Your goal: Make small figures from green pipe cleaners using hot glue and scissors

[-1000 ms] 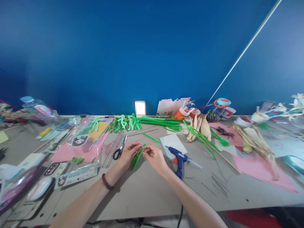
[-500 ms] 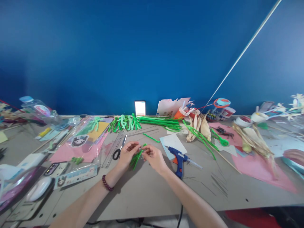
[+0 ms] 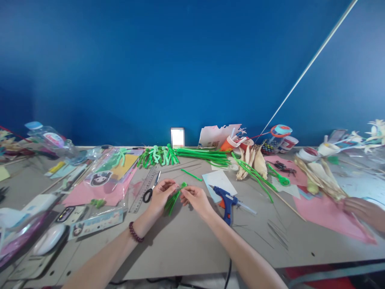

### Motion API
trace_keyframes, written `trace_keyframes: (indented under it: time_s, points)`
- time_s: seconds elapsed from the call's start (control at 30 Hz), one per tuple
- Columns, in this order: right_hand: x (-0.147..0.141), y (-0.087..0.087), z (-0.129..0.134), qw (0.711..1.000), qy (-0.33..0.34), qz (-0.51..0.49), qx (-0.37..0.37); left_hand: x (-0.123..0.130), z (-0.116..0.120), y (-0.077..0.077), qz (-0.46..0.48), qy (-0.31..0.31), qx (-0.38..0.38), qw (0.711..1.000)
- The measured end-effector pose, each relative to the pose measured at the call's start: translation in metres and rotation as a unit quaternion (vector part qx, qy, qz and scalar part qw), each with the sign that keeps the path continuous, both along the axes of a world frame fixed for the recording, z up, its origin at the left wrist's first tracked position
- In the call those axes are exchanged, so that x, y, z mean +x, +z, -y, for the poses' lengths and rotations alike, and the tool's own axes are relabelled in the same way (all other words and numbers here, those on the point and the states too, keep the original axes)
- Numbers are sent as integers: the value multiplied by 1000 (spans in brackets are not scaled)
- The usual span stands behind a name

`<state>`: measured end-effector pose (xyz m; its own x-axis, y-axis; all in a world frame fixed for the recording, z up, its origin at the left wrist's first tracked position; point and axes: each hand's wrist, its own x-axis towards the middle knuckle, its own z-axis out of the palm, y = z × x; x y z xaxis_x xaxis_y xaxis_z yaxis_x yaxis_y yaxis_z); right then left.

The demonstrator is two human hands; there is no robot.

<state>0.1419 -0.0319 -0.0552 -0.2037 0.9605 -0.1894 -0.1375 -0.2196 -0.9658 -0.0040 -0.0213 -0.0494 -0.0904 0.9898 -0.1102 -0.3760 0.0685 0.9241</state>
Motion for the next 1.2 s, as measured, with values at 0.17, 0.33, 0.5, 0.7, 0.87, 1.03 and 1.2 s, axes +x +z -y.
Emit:
trace_keyframes:
  time_s: [0.17,0.33,0.5,0.7,0.87,1.03,1.2]
  points:
    - [-1,-5,-1,1000,-12,18,16,1,0,-4,-10,-10,5,1000]
    - [1,-2,-2,998,-20,44,32,2,1,-6,-4,-17,4,1000]
    - [8,3,-4,992,-4,99,76,1,1,-1,-25,-47,-2,999]
    - [16,14,-1,931,12,284,229,-10,-3,7,-207,-111,80,969]
    - [16,14,-1,884,31,360,297,-18,-5,7,-403,-156,231,872]
    - [15,11,-1,862,29,385,328,-18,-3,10,-543,-146,302,770]
    - [16,15,-3,886,5,340,316,-18,-4,15,-487,-126,266,822]
